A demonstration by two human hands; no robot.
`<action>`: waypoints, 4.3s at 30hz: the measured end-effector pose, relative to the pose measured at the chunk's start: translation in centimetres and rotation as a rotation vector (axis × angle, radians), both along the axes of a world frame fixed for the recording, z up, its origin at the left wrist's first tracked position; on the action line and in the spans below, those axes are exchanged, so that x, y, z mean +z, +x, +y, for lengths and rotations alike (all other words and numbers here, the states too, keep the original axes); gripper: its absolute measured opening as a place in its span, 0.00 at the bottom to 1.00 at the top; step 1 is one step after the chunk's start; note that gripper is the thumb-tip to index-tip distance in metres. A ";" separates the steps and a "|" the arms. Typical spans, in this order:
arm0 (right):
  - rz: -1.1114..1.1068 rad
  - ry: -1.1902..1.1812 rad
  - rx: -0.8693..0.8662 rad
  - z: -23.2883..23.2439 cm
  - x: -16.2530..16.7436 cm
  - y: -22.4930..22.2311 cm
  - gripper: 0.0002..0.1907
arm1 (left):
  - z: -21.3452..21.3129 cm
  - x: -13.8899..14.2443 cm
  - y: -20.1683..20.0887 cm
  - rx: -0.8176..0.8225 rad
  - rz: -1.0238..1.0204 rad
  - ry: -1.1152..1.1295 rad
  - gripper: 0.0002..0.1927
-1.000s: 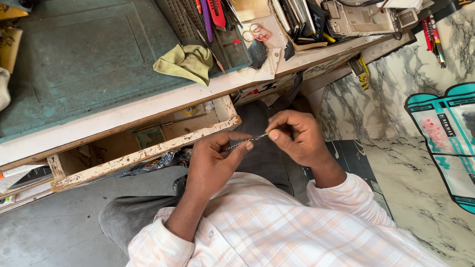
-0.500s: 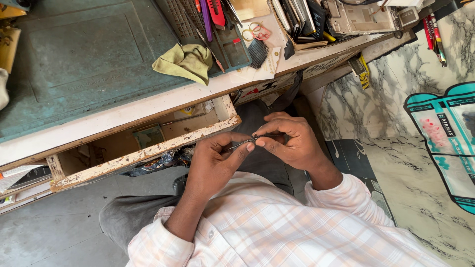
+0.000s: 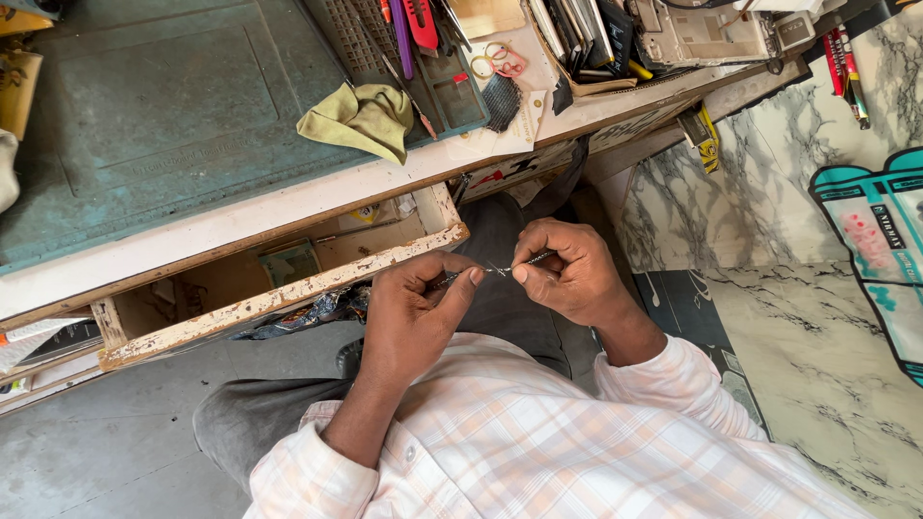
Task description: The person clears a cluttered workbench, wipes the surface with a cloth, and then uses a small metal tool to manipulate components on a disassembled mobile phone. The person also handles a small chain-like object and a white card before returning to the phone repair.
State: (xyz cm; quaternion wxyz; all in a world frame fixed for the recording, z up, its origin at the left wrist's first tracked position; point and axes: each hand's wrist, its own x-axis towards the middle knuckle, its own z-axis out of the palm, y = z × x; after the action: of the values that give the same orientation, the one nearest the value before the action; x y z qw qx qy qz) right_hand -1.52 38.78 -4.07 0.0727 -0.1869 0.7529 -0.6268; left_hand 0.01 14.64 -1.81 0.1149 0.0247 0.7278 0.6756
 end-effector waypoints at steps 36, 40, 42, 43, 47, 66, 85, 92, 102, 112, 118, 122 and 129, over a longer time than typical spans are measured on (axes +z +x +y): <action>0.459 0.656 -0.614 6.4 -2.2 -4.4 0.06 | -8.0 -3.6 4.4 0.285 -0.203 0.040 0.11; 0.532 0.525 -0.422 1.9 -0.7 -4.2 0.05 | -8.8 -4.8 4.6 0.419 -0.238 -0.001 0.13; 0.549 0.487 -0.334 0.0 0.1 -4.1 0.06 | -9.0 -5.1 4.4 0.461 -0.238 -0.001 0.14; 0.571 0.496 -0.300 -0.8 0.5 -3.9 0.06 | -9.0 -5.2 4.2 0.483 -0.229 0.010 0.14; 0.581 0.434 -0.179 -2.9 1.4 -3.9 0.06 | -8.9 -5.1 3.4 0.528 -0.208 0.020 0.14; 0.927 0.508 -0.205 -12.2 6.1 -8.1 0.09 | -9.8 -4.6 -1.9 0.533 -0.147 -0.052 0.13; 0.658 0.205 0.116 -12.8 7.3 -5.3 0.13 | -13.0 2.5 -2.1 0.385 0.352 -0.685 0.26; 0.534 0.268 0.072 -10.0 5.8 -4.4 0.08 | -27.3 5.3 -5.7 0.635 0.790 -1.144 0.11; 0.496 0.250 0.023 -7.8 3.9 -4.1 0.10 | -30.6 2.5 -7.8 0.647 0.491 -1.341 0.27; 0.479 0.306 -0.162 -4.3 4.2 -5.1 0.06 | -22.2 2.9 -7.3 0.438 0.703 -1.298 0.28; 0.471 0.423 -0.425 -1.1 5.5 -6.2 0.05 | -17.2 2.0 -9.8 0.335 0.722 -1.172 0.42; 0.513 0.398 -0.550 1.3 6.3 -7.4 0.04 | -15.4 1.8 -9.5 0.291 0.638 -1.141 0.50; 0.520 0.389 -0.787 8.4 7.8 -10.5 0.01 | -15.2 1.7 -9.4 0.307 0.608 -1.079 0.48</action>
State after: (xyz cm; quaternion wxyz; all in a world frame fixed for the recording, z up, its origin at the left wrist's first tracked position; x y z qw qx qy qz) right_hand -12.05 47.22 3.69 -0.3251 -0.0220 0.8623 -0.3875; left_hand -9.43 -0.60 -0.08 -0.1987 0.0494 0.9610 0.1858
